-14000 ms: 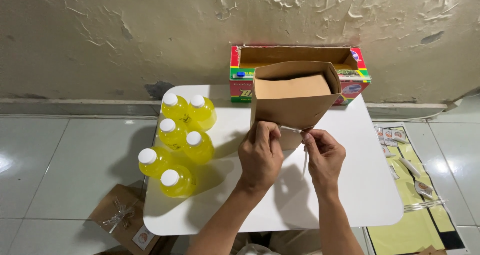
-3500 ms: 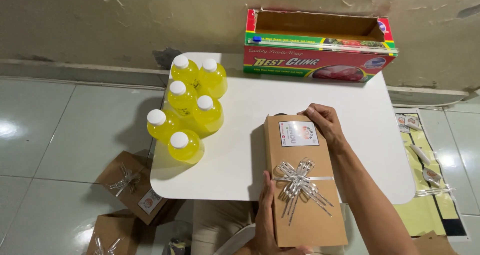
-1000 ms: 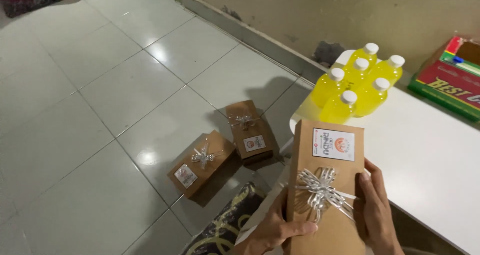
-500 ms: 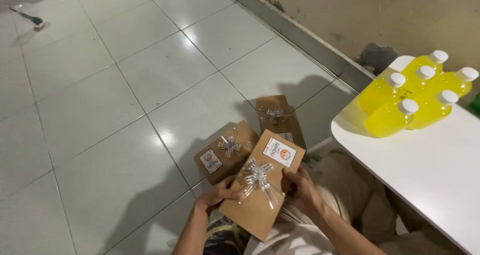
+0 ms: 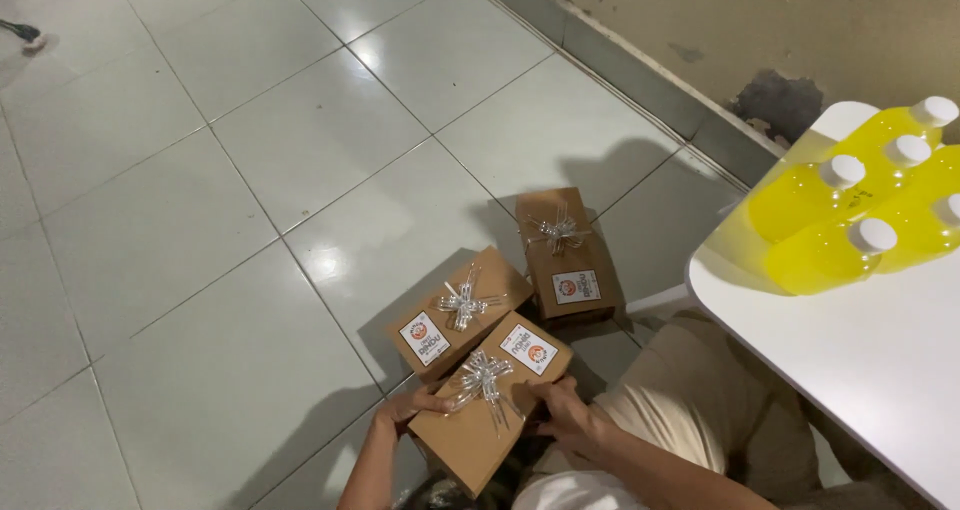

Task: The person ties a decorative ribbon bow around a kraft paper gift box, then places the finished wrapped box on the floor with other completed boxes. They then fold and assemble a flat kraft paper box into an open container and begin handling plastic wrap.

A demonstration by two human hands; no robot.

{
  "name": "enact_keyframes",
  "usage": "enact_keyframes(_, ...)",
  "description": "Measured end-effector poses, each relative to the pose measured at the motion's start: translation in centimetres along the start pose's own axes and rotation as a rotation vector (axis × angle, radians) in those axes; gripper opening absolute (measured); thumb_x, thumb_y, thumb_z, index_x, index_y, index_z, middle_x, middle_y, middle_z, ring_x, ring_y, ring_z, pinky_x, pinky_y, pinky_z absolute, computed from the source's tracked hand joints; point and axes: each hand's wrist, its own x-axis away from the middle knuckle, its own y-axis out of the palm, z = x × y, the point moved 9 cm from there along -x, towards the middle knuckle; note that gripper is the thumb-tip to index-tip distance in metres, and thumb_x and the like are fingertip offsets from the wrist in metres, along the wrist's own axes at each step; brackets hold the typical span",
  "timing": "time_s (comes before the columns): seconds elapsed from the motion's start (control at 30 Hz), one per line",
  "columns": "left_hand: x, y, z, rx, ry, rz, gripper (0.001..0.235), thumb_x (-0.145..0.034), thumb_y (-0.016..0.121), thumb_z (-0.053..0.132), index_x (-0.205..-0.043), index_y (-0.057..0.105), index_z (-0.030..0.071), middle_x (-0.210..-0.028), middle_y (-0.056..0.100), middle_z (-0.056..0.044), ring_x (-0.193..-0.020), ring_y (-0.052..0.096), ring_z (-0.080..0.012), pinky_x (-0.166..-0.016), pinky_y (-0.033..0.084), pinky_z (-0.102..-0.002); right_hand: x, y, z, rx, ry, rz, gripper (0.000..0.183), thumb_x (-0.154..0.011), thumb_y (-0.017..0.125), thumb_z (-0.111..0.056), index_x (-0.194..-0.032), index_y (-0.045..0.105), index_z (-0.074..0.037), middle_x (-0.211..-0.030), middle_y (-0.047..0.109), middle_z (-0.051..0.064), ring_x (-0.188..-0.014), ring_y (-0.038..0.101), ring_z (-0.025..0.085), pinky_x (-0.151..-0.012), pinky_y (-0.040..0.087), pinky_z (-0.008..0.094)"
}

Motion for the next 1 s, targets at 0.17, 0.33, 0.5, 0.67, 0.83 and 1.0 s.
enact_keyframes(0.17,-2.4,-3.8,-0.8,-0.049,0.0,-0.049,0.089,-0.072,0.083,0.029,-0.147,0.051,-0.004,-0.127,0.066,-0.014,-0.106,0.063,-0.021,-0.092,0.046,-0.029,-1.0,2.1,-0.5,0.081,-0.048,-0.064,0.05,-0.098,0.054,-0.015,-0.131,0.023,0.006,-0.121,0.04,0.026,-0.104,0.057,0.039,-0.074,0.057,0.05)
enact_keyframes(0.33,-3.4,-6.3,1.1,-0.229,0.032,-0.053,0.115,-0.061,0.086,0.057,-0.155,0.043,0.007,-0.152,0.053,-0.007,-0.131,0.052,-0.0227,-0.108,0.04,-0.035,-0.5,3.7,-2.2,0.114,-0.088,-0.013,0.054,-0.093,0.059,-0.016,-0.129,0.03,0.013,-0.117,0.049,0.028,-0.095,0.063,0.036,-0.074,0.055,0.049)
enact_keyframes(0.5,-2.5,-8.6,3.7,-0.075,-0.06,0.227,0.099,-0.067,0.075,0.057,-0.148,0.054,0.004,-0.133,0.068,-0.012,-0.11,0.064,-0.0212,-0.093,0.05,-0.03,-6.5,3.6,0.2,0.046,-0.053,-0.059,0.05,-0.099,0.06,-0.021,-0.128,0.026,0.0,-0.133,0.051,0.024,-0.115,0.06,0.034,-0.091,0.057,0.046)
enact_keyframes(0.67,-1.5,-6.4,7.9,-0.223,0.067,0.222,0.091,-0.072,0.072,0.061,-0.142,0.061,0.003,-0.119,0.07,-0.005,-0.102,0.063,-0.0158,-0.093,0.05,-0.027,-7.2,4.1,0.0,0.002,-0.065,-0.103,0.051,-0.098,0.061,-0.015,-0.127,0.024,0.005,-0.126,0.046,0.024,-0.117,0.055,0.032,-0.092,0.056,0.045)
enact_keyframes(0.83,-0.9,-9.0,5.3,-0.225,0.018,0.524,0.074,-0.079,0.08,0.042,-0.135,0.059,-0.002,-0.126,0.07,-0.013,-0.11,0.066,-0.021,-0.099,0.049,-0.027,-16.5,2.1,5.4,0.38,-0.537,-0.522,0.038,-0.091,0.069,-0.001,-0.128,0.065,-0.01,-0.13,0.047,0.002,-0.12,0.049,0.016,-0.105,0.05,0.031)
enact_keyframes(1.0,0.6,-5.8,7.8,-0.44,0.051,0.506,0.063,-0.074,0.083,0.042,-0.124,0.072,0.005,-0.117,0.075,-0.009,-0.107,0.067,-0.0192,-0.097,0.051,-0.031,-8.7,2.7,0.8,-0.143,-0.061,-0.16,0.041,-0.099,0.055,-0.002,-0.127,0.026,0.004,-0.135,0.042,0.03,-0.128,0.053,0.042,-0.105,0.054,0.052)
